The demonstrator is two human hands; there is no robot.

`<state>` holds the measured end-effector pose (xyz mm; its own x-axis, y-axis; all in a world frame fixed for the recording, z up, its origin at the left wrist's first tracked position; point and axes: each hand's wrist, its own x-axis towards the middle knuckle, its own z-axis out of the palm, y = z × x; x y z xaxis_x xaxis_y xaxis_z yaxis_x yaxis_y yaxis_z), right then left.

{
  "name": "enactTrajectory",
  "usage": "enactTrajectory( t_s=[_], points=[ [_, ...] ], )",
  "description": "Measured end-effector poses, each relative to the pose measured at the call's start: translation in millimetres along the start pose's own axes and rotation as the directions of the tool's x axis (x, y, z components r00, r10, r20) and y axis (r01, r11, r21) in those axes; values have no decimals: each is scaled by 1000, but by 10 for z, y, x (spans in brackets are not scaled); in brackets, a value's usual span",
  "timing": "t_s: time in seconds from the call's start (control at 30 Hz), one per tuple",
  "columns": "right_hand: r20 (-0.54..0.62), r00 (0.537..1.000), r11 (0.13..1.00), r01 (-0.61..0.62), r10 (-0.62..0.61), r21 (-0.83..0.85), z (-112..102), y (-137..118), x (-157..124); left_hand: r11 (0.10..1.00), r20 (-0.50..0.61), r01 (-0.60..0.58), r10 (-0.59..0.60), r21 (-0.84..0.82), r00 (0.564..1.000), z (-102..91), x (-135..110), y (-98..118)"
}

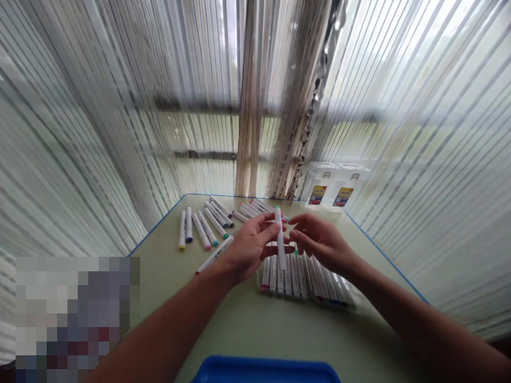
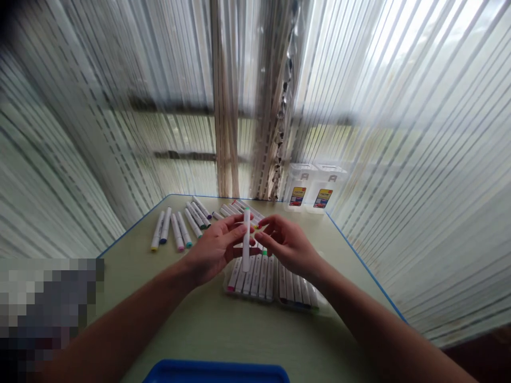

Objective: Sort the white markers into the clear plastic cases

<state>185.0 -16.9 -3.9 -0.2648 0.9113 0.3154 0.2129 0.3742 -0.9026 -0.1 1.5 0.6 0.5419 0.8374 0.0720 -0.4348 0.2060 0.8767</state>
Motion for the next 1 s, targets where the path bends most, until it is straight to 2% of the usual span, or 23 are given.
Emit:
enactTrajectory(
  t_s=[0.1,0.2,0.3,0.4,0.5,0.6,0.7,0.8,1.0],
  points=[
    [-48,999,995,-20,25,93,-7,-53,12,995,75,71,-77,73,994,23,-38,-18],
    [-18,998,991,-64,67,115,-10,-111,19,979,151,94,-122,178,981,36,-55,-47],
    [22,996,990,-91,89,107,-23,-114,28,966,124,82,-116,246,985,28,-40,-58],
    [-75,994,983,-66,80,170,-78,-59,50,954,41,37,-52,299,998,-13,1,-28],
    [-216,972,964,-33,92,262,-153,9,78,923,-49,-52,76,380,996,-83,51,27],
    [-228,968,962,-36,101,271,-183,39,87,890,-119,-137,207,435,971,-138,84,62],
    [-186,978,983,-60,93,172,-153,19,67,854,-119,-170,259,491,958,-135,84,64],
    [-145,986,997,-79,78,4,-109,-24,37,809,-46,-188,257,557,965,-84,59,45],
    [-110,994,952,-25,-9,-305,-66,-72,0,747,64,-214,225,629,972,5,1,3]
  ],
)
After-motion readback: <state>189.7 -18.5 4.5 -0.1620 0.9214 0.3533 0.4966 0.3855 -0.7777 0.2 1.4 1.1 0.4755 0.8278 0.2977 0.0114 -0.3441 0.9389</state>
